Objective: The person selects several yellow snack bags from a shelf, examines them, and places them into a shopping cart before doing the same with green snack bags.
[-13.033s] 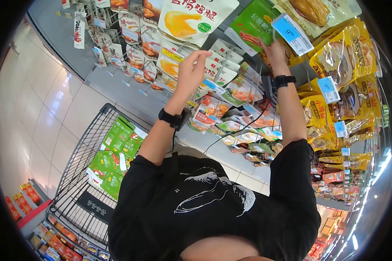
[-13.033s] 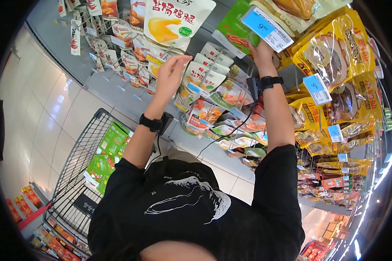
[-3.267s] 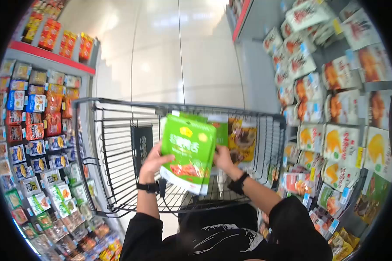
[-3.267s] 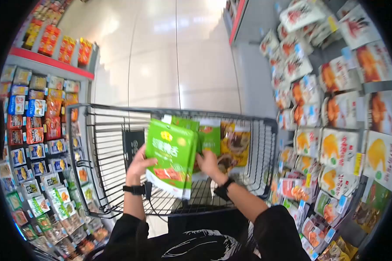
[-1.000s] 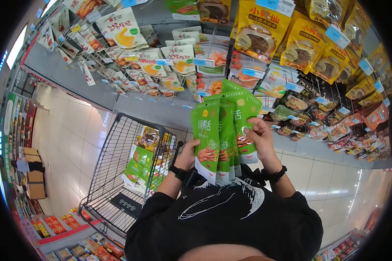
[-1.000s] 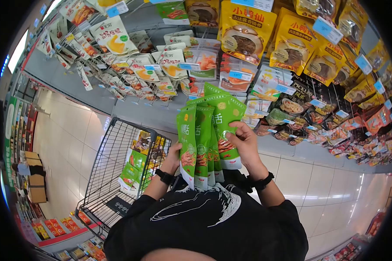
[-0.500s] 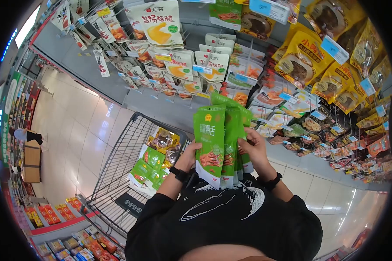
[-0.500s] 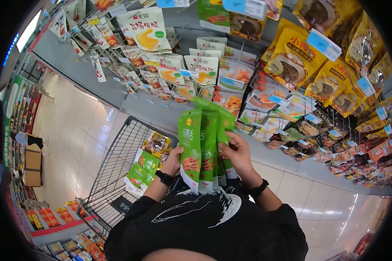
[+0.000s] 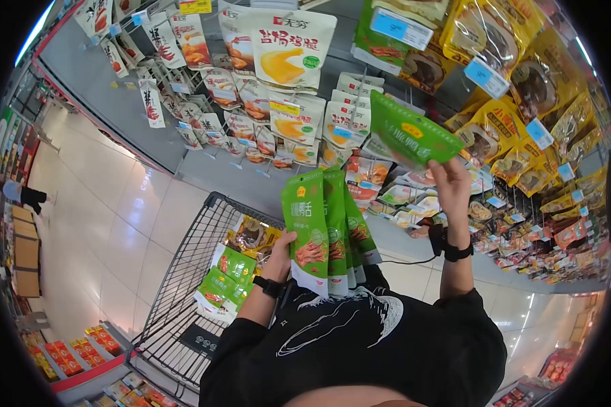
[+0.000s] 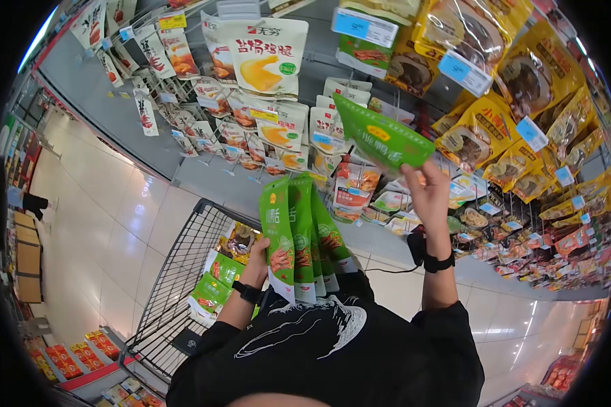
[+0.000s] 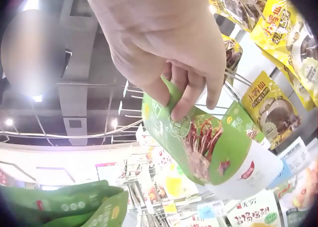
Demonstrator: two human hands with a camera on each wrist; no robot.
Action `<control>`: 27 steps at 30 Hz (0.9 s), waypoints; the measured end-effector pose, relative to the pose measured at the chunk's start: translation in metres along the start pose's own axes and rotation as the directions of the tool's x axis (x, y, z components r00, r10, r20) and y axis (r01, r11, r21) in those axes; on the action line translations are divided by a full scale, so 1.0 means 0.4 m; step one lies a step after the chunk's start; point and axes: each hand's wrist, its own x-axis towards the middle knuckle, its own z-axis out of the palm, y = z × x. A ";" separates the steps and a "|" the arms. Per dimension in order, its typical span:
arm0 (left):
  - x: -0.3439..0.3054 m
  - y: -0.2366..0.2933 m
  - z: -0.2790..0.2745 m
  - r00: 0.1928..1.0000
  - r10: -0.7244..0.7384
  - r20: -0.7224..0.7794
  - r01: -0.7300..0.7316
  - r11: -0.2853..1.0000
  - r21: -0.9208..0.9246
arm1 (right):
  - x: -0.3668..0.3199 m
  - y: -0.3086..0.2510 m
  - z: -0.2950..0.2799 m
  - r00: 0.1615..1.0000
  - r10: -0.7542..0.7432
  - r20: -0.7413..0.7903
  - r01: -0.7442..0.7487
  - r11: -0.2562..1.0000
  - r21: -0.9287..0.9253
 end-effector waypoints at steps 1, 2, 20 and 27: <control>-0.001 0.005 -0.010 1.000 0.008 0.008 -0.008 1.000 -0.010 | 0.022 0.013 -0.002 1.000 -0.012 0.007 0.012 1.000 -0.007; -0.003 0.013 -0.017 1.000 0.024 -0.020 -0.025 1.000 -0.012 | 0.050 0.017 -0.005 0.998 -0.068 -0.015 0.067 0.996 -0.061; 0.007 0.076 -0.105 0.980 0.190 -0.067 -0.195 0.977 -0.087 | 0.316 0.106 0.157 0.998 -0.068 0.001 0.063 0.931 0.358; 0.015 0.072 -0.084 0.983 0.181 -0.020 -0.182 0.980 -0.080 | 0.301 0.060 0.168 0.999 -0.035 -0.020 0.039 0.958 0.285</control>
